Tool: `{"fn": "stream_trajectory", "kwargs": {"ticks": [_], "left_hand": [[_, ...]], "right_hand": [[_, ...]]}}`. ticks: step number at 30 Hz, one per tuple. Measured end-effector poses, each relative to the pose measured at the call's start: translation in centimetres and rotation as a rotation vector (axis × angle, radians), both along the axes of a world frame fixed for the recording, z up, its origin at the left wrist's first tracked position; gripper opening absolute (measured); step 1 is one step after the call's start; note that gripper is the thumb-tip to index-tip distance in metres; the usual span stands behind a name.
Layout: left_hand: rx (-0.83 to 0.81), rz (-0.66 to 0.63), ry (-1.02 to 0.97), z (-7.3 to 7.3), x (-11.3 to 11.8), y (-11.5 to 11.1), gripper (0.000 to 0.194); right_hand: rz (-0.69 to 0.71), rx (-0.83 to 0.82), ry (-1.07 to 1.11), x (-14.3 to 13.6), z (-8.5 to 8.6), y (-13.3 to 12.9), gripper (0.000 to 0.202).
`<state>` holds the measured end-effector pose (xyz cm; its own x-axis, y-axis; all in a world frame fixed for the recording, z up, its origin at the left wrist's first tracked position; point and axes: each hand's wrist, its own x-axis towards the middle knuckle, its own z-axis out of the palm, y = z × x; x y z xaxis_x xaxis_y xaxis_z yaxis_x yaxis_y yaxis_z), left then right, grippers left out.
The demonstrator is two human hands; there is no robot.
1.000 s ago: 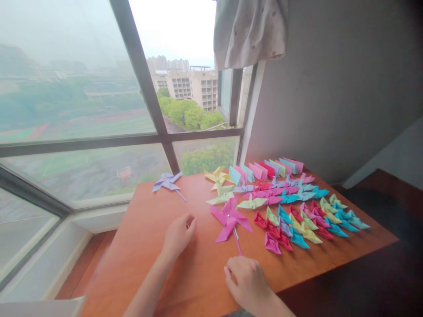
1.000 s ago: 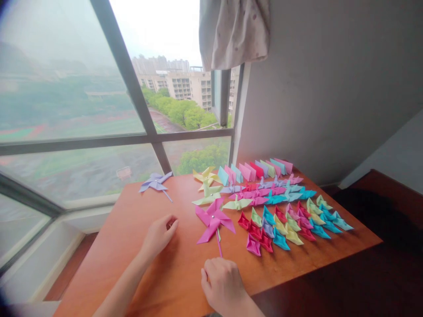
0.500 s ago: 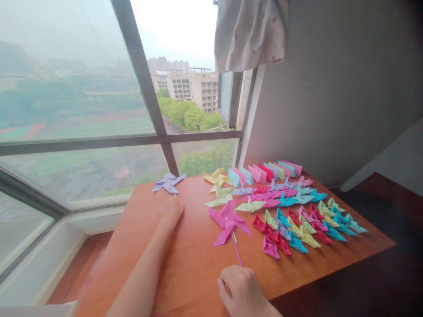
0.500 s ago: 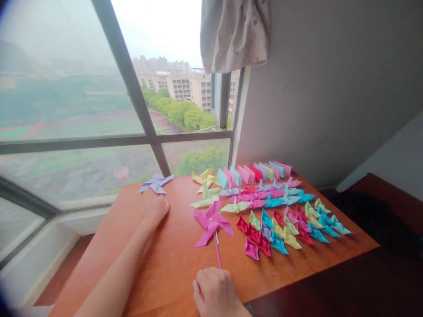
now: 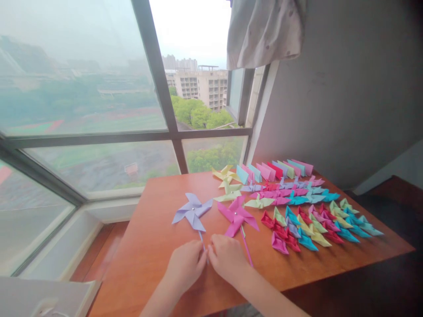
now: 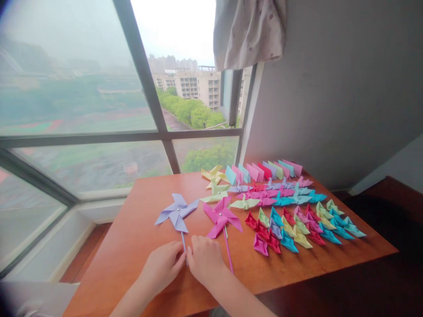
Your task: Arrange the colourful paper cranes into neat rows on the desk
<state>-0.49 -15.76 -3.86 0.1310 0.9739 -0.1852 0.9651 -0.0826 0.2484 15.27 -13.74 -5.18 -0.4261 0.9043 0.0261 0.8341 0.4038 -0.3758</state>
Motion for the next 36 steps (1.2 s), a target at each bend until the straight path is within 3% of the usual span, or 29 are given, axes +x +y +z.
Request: {"fn": "stream_trajectory", "kwargs": {"ticks": [2,7,11,18,24,27,31,36], "left_hand": [[0.027,-0.027,-0.103,-0.1,-0.9,-0.4,0.028],[0.171,0.106,-0.227,-1.0,-4.0,0.0,0.028],[0.24,0.178,-0.327,-2.1,-5.1,0.0,0.029],[0.248,0.289,-0.67,-3.1,-5.4,-0.6,0.025],[0.17,0.484,-1.117,-3.1,-6.7,0.4,0.038],[0.133,0.528,-1.435,-2.5,-5.9,1.1,0.047],[0.115,0.534,-1.728,-1.6,-2.5,1.9,0.047],[0.289,0.728,-1.834,-1.1,0.8,3.2,0.044]], "right_hand": [[-0.024,-0.023,-0.025,-1.0,0.3,0.1,0.014],[-0.028,-0.059,-0.098,-3.2,0.5,-0.2,0.02],[-0.038,-0.096,-0.158,-4.0,0.6,0.1,0.019],[-0.079,-0.068,-0.057,-2.8,0.2,0.2,0.013],[-0.038,0.167,0.078,-0.6,-0.3,-0.6,0.008],[-0.021,0.32,0.119,0.2,-0.7,-0.9,0.011],[-0.023,0.422,0.105,0.3,-1.1,-1.2,0.012],[-0.026,0.408,0.03,0.1,-1.8,-1.7,0.013]]}}
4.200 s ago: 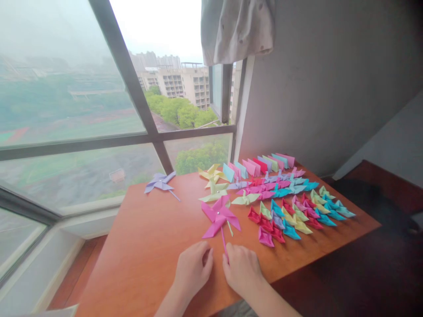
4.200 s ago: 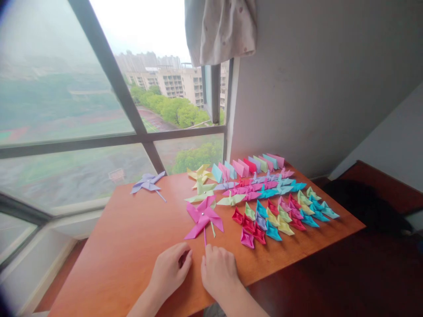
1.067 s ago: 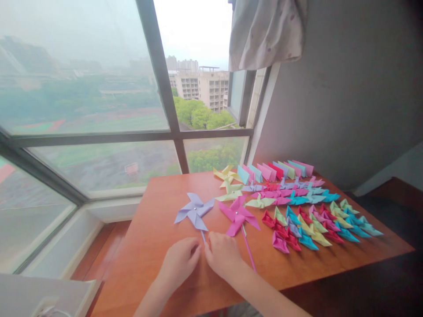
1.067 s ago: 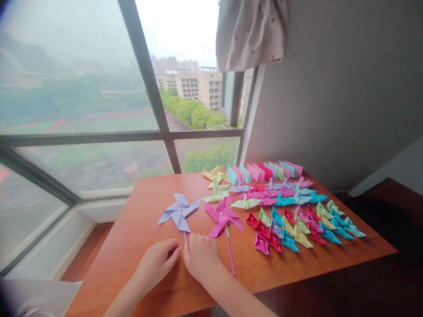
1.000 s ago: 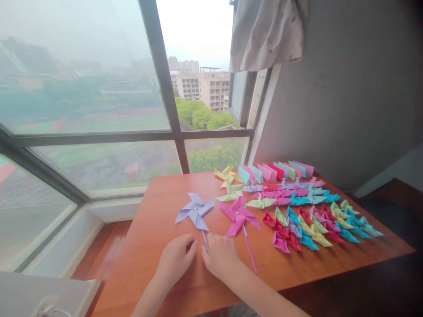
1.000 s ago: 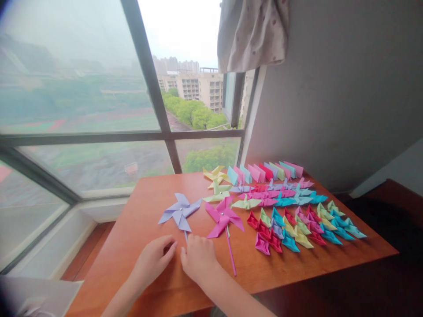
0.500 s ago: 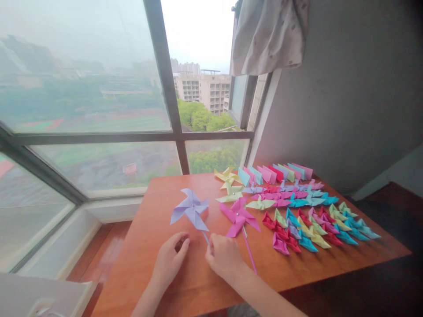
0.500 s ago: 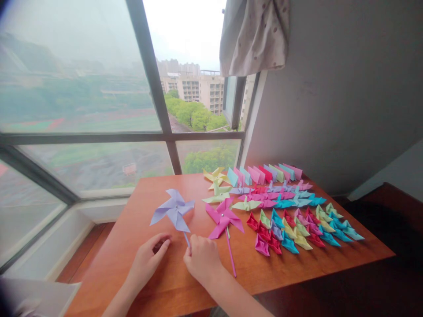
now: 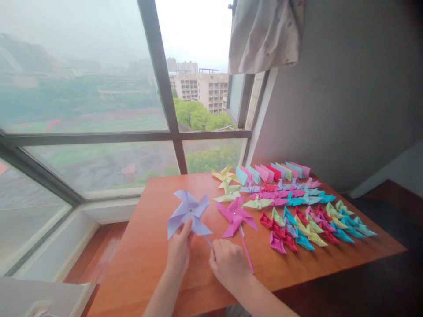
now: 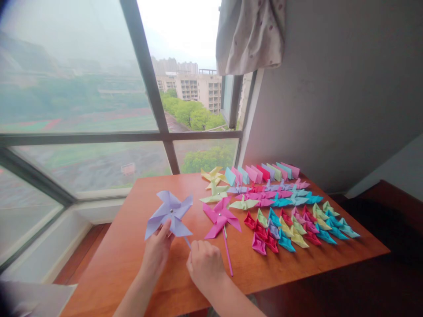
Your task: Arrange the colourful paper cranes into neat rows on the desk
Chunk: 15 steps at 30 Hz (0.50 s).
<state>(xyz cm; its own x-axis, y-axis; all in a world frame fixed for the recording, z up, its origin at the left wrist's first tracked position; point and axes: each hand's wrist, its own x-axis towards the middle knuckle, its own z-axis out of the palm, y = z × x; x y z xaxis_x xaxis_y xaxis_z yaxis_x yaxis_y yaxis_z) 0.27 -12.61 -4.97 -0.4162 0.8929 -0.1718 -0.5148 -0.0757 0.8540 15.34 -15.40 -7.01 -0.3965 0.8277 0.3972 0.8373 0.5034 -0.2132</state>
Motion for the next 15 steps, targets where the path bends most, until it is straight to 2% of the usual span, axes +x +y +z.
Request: {"fn": "stream_trajectory", "kwargs": {"ticks": [3,5,15], "left_hand": [[-0.029,0.15,0.014,0.0,0.6,0.9,0.042],[-0.03,0.192,0.025,0.0,0.8,1.4,0.039],[-0.114,0.226,0.031,0.1,1.1,1.7,0.02]], "right_hand": [[0.005,-0.032,-0.025,-0.1,-0.5,-0.4,0.013],[0.006,-0.064,-0.037,-0.1,-0.6,-0.6,0.012],[0.016,-0.184,-0.064,0.2,0.2,-1.1,0.009]]}}
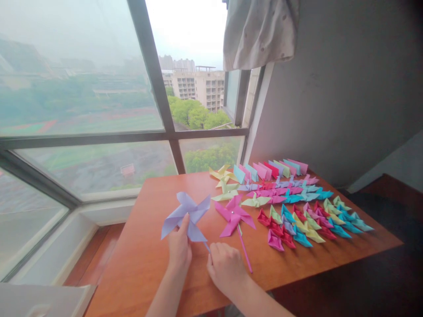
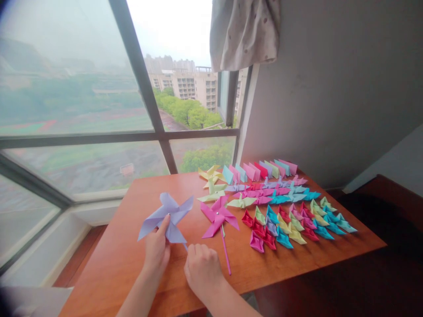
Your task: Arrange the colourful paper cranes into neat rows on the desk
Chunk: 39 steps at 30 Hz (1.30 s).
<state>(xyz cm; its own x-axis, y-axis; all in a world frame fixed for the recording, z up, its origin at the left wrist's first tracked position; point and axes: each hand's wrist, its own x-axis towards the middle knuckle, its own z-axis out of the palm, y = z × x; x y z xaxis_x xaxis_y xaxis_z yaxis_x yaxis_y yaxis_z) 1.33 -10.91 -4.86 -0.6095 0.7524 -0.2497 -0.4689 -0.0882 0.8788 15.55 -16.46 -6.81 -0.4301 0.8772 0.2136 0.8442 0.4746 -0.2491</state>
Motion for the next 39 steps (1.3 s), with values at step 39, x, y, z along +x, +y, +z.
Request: {"fn": "stream_trajectory", "kwargs": {"ticks": [39], "left_hand": [[-0.053,-0.514,0.349,-1.0,-0.2,-0.2,0.052]], "right_hand": [[-0.259,-0.058,0.06,4.8,1.6,3.7,0.012]]}}
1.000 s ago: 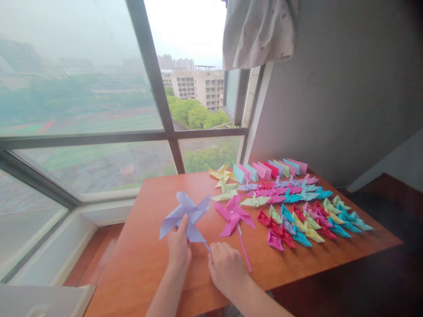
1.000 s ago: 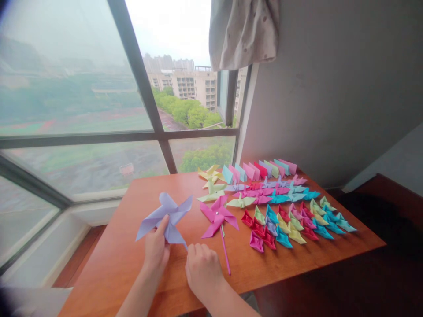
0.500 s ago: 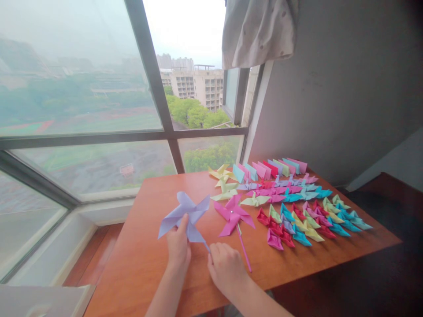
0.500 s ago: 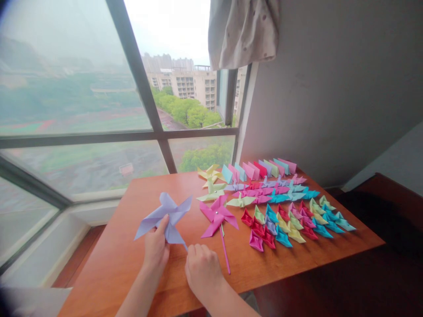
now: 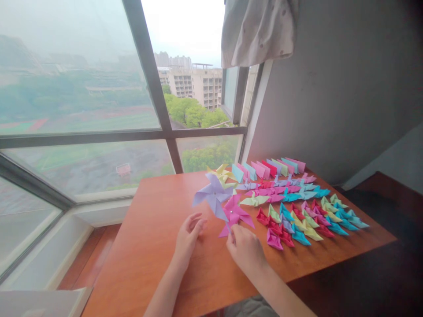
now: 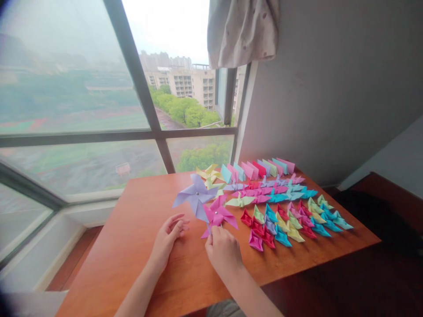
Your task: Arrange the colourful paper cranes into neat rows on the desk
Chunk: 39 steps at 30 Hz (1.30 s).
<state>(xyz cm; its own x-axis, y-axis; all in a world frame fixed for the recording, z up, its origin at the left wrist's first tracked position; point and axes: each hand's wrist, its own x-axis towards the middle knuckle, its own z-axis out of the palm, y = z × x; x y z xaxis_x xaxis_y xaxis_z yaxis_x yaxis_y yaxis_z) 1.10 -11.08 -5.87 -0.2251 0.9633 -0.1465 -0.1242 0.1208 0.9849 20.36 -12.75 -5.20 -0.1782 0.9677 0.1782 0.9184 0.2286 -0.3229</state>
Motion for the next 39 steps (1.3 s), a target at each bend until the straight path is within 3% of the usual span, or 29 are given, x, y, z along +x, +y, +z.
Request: {"fn": "stream_trajectory", "kwargs": {"ticks": [9,21,26,31,39], "left_hand": [[0.018,-0.049,0.041,-0.2,0.5,-0.4,0.044],[0.051,-0.078,0.096,-1.2,0.3,-0.4,0.038],[0.064,-0.086,0.14,-1.5,0.2,-0.5,0.039],[0.08,-0.102,0.191,-1.7,0.2,-0.5,0.039],[0.163,-0.172,0.411,-1.7,1.1,-1.4,0.029]], "right_hand": [[-0.14,-0.147,-0.103,2.1,0.1,5.3,0.014],[-0.137,-0.148,-0.097,0.5,1.0,7.3,0.015],[-0.085,-0.151,-0.083,0.4,0.6,6.7,0.019],[-0.014,-0.053,0.001,0.7,0.0,4.6,0.02],[0.18,0.013,0.346,-1.9,-1.4,1.4,0.018]]}}
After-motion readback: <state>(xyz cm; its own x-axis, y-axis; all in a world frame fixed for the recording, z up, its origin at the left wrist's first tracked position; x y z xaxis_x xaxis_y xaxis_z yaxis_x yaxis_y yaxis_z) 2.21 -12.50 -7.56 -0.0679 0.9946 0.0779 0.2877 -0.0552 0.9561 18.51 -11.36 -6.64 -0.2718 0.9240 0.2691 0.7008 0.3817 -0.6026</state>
